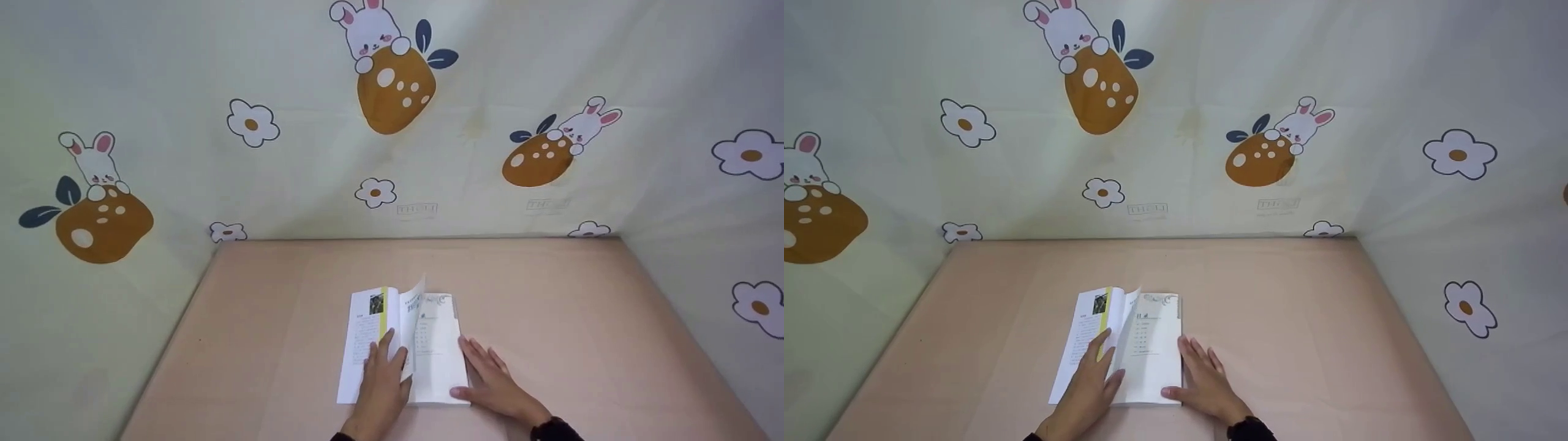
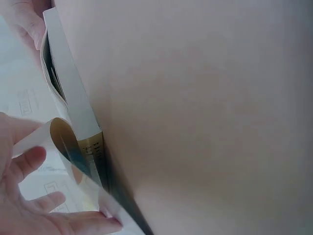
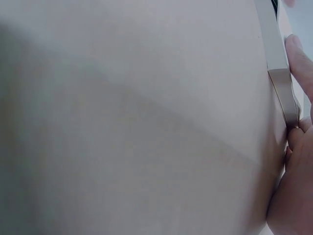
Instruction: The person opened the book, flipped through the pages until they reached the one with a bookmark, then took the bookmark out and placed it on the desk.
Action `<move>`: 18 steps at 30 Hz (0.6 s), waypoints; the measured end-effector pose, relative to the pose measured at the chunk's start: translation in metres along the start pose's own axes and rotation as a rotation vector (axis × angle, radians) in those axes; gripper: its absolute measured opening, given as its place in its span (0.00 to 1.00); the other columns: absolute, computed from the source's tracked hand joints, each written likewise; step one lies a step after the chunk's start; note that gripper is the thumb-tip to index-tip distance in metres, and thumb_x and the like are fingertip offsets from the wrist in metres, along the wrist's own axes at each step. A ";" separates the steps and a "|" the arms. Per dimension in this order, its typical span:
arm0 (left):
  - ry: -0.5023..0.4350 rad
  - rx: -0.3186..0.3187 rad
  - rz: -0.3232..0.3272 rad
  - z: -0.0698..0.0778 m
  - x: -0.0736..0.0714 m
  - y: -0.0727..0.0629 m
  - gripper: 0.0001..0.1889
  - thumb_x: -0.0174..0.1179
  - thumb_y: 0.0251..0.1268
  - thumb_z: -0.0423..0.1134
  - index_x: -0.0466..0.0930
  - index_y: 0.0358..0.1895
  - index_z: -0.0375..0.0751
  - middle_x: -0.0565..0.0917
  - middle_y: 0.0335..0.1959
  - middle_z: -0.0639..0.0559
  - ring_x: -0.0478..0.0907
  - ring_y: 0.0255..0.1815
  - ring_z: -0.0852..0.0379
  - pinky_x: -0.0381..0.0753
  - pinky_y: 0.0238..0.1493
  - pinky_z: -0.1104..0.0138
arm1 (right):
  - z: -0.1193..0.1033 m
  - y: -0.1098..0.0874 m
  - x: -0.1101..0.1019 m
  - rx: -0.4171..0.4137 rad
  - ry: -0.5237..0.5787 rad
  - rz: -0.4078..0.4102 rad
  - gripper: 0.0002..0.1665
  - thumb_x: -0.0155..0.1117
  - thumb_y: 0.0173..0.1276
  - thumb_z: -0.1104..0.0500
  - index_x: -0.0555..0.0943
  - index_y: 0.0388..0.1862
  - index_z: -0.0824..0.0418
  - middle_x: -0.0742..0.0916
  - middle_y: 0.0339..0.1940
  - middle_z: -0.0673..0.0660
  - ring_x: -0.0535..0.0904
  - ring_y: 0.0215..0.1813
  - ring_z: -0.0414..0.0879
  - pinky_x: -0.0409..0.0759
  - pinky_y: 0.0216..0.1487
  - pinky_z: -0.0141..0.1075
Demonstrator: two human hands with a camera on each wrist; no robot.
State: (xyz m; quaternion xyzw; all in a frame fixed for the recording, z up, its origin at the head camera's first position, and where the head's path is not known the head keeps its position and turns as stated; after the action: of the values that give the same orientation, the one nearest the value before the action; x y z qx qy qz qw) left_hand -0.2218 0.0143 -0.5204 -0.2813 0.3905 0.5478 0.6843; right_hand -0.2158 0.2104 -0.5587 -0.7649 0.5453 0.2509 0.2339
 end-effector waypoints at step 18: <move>-0.076 -0.118 0.044 -0.024 -0.019 -0.012 0.32 0.59 0.61 0.40 0.62 0.62 0.20 0.63 0.65 0.33 0.54 0.67 0.29 0.66 0.59 0.42 | -0.001 0.001 0.000 0.045 -0.014 -0.017 0.57 0.67 0.55 0.41 0.49 0.75 0.61 0.56 0.75 0.64 0.43 0.76 0.62 0.32 0.70 0.54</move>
State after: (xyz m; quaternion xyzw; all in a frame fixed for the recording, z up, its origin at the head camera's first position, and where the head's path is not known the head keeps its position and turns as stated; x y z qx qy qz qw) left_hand -0.2172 -0.0186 -0.5177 -0.2916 0.3373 0.5952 0.6686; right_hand -0.2167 0.2098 -0.5584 -0.7623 0.5425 0.2420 0.2569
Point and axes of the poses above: each hand's wrist, its own y-axis towards the middle knuckle, its own x-axis out of the palm, z = x × y, the point moved 6 cm from there along y, towards the middle knuckle
